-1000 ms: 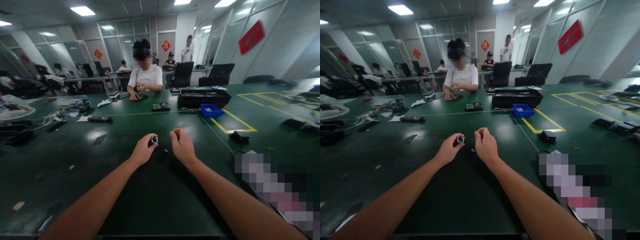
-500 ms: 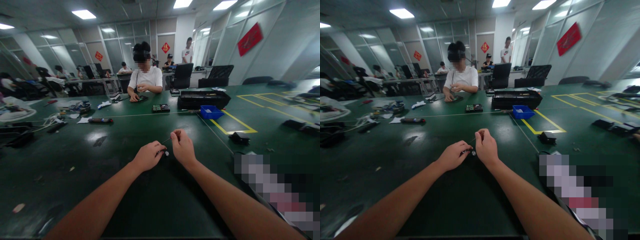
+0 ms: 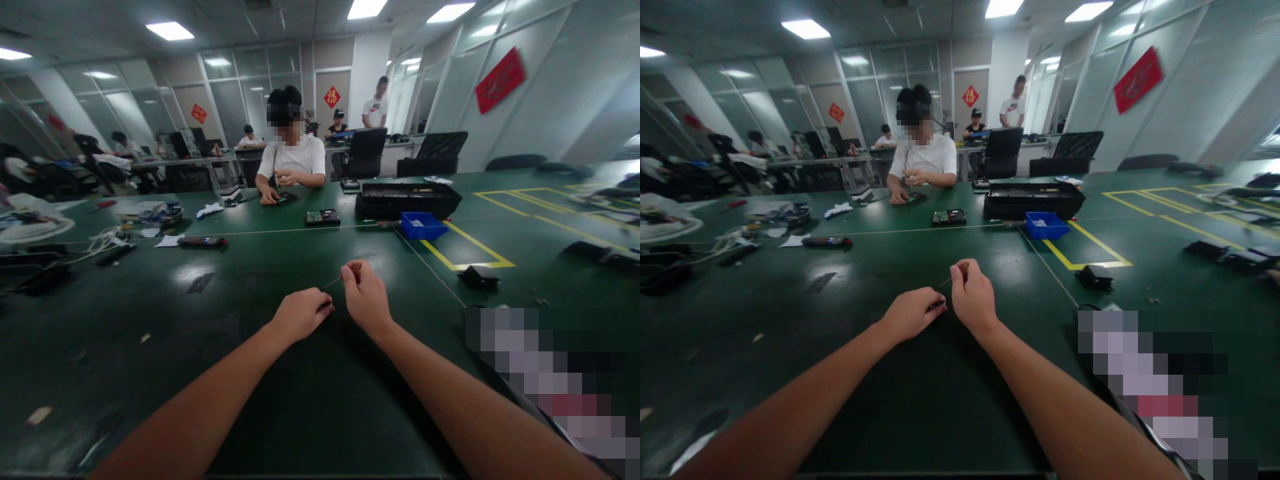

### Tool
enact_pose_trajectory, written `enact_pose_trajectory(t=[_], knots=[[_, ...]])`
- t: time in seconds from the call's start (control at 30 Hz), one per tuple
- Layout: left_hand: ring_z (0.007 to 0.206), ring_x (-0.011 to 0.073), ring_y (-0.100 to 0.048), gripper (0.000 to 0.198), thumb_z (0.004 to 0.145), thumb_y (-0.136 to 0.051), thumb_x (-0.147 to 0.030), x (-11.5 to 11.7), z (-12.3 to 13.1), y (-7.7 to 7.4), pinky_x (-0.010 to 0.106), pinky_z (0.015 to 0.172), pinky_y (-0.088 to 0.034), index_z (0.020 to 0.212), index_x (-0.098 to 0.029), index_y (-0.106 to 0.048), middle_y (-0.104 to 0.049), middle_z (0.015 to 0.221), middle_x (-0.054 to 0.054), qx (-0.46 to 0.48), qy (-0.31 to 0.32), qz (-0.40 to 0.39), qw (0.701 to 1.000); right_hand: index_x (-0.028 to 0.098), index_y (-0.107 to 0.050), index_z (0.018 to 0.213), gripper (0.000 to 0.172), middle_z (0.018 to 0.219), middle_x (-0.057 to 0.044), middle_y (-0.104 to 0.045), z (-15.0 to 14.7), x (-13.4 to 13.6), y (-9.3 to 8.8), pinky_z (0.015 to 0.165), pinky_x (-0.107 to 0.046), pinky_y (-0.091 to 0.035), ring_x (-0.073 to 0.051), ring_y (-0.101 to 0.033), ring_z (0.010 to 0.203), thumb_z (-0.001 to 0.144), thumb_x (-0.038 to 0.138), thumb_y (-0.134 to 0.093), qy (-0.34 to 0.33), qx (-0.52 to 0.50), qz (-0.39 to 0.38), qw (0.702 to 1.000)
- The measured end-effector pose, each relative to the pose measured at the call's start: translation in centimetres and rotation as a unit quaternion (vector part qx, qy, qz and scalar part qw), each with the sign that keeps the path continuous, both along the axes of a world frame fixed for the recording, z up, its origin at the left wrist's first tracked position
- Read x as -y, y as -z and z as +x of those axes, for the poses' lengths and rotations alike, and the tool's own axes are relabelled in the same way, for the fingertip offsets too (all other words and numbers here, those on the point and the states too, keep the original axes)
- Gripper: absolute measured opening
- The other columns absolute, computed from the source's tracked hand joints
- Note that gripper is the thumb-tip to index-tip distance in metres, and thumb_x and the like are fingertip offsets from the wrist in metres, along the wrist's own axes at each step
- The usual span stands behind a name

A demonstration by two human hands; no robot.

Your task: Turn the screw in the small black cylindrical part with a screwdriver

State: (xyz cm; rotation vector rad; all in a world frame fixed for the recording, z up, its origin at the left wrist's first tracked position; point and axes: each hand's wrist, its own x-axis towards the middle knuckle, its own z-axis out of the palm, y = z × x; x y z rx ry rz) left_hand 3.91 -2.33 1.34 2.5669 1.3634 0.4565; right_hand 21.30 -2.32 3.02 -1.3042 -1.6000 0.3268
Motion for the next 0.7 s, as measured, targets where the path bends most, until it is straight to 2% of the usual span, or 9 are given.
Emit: enact_pose_trajectory(t=[0.07, 0.13, 0.23, 0.3, 0.37, 0.43, 0.5, 0.57, 0.7], knots=[[0.088, 0.0216, -0.065, 0.024, 0.096, -0.054, -0.040, 0.0, -0.7, -0.2, 0.032, 0.074, -0.048, 0.104, -0.026, -0.071, -0.070, 0.097, 0.004, 0.075, -0.015, -0.029, 0.997, 0.022, -0.055, 0.095, 0.018, 0.080, -0.003, -0.065, 0.1, 0.0, 0.0, 0.069, -0.034, -0.043, -0.021, -0.062, 0.073, 0.099, 0.036, -0.045, 0.000, 0.002, -0.001, 1.000], [0.081, 0.0192, -0.065, 0.022, 0.094, -0.056, -0.040, -0.2, -1.4, -0.5, 0.031, 0.072, -0.048, 0.100, -0.025, -0.071, -0.071, 0.095, 0.003, 0.176, -0.043, -0.070, 0.981, 0.022, -0.055, 0.095, 0.019, 0.080, -0.003, -0.065, 0.1, 0.1, -0.1, 0.068, -0.033, -0.043, -0.021, -0.062, 0.072, 0.100, 0.037, -0.045, -0.001, 0.004, -0.004, 1.000], [0.067, 0.0145, -0.061, 0.023, 0.090, -0.059, -0.039, -1.1, -2.8, -1.0, 0.027, 0.062, -0.045, 0.102, -0.023, -0.071, -0.069, 0.092, 0.004, 0.344, -0.110, -0.130, 0.923, 0.022, -0.056, 0.096, 0.021, 0.080, -0.003, -0.066, 0.1, 0.2, -0.2, 0.065, -0.032, -0.044, -0.020, -0.061, 0.071, 0.100, 0.038, -0.044, -0.008, 0.001, -0.014, 1.000], [0.063, 0.0125, -0.057, 0.026, 0.089, -0.060, -0.039, -2.0, -3.9, -1.5, 0.023, 0.052, -0.038, 0.106, -0.022, -0.070, -0.068, 0.093, 0.005, 0.458, -0.156, -0.169, 0.859, 0.022, -0.057, 0.096, 0.022, 0.080, -0.004, -0.066, 0.1, 0.3, -0.3, 0.064, -0.032, -0.044, -0.020, -0.061, 0.071, 0.101, 0.039, -0.044, -0.012, -0.002, -0.023, 1.000], [0.061, 0.0113, -0.054, 0.025, 0.087, -0.060, -0.035, -2.9, -5.4, -2.2, 0.021, 0.046, -0.032, 0.105, -0.021, -0.069, -0.064, 0.092, 0.004, 0.571, -0.186, -0.210, 0.771, 0.022, -0.057, 0.097, 0.023, 0.081, -0.004, -0.066, 0.1, 0.4, -0.4, 0.063, -0.032, -0.044, -0.020, -0.061, 0.070, 0.101, 0.040, -0.044, -0.015, -0.004, -0.030, 0.999], [0.059, 0.0106, -0.053, 0.020, 0.085, -0.060, -0.030, -3.7, -7.2, -2.9, 0.020, 0.044, -0.031, 0.101, -0.019, -0.066, -0.059, 0.087, 0.003, 0.658, -0.210, -0.243, 0.681, 0.022, -0.057, 0.098, 0.023, 0.081, -0.004, -0.066, 0.1, 0.4, -0.5, 0.063, -0.032, -0.045, -0.020, -0.061, 0.071, 0.101, 0.040, -0.044, -0.018, -0.007, -0.035, 0.999], [0.058, 0.0102, -0.052, 0.013, 0.085, -0.059, -0.026, -4.0, -9.4, -3.4, 0.021, 0.044, -0.032, 0.095, -0.017, -0.063, -0.056, 0.083, 0.001, 0.708, -0.233, -0.256, 0.616, 0.022, -0.057, 0.099, 0.023, 0.083, -0.004, -0.066, 0.1, 0.5, -0.5, 0.064, -0.033, -0.046, -0.020, -0.062, 0.072, 0.101, 0.040, -0.044, -0.022, -0.009, -0.038, 0.999], [0.056, 0.0102, -0.051, 0.010, 0.087, -0.057, -0.023, -4.0, -11.8, -3.8, 0.021, 0.044, -0.032, 0.093, -0.016, -0.061, -0.055, 0.081, 0.001, 0.726, -0.260, -0.248, 0.587, 0.022, -0.057, 0.099, 0.022, 0.083, -0.005, -0.066, 0.1, 0.5, -0.6, 0.065, -0.033, -0.047, -0.021, -0.063, 0.074, 0.101, 0.040, -0.044, -0.026, -0.011, -0.041, 0.999], [0.057, 0.0119, -0.051, 0.011, 0.092, -0.050, -0.022, -3.0, -16.9, -4.3, 0.023, 0.047, -0.034, 0.092, -0.015, -0.059, -0.055, 0.077, 0.001, 0.735, -0.307, -0.201, 0.571, 0.022, -0.057, 0.099, 0.023, 0.084, -0.005, -0.067, 0.1, 0.6, -0.5, 0.066, -0.034, -0.047, -0.022, -0.063, 0.075, 0.101, 0.040, -0.043, -0.023, -0.008, -0.044, 0.999]])
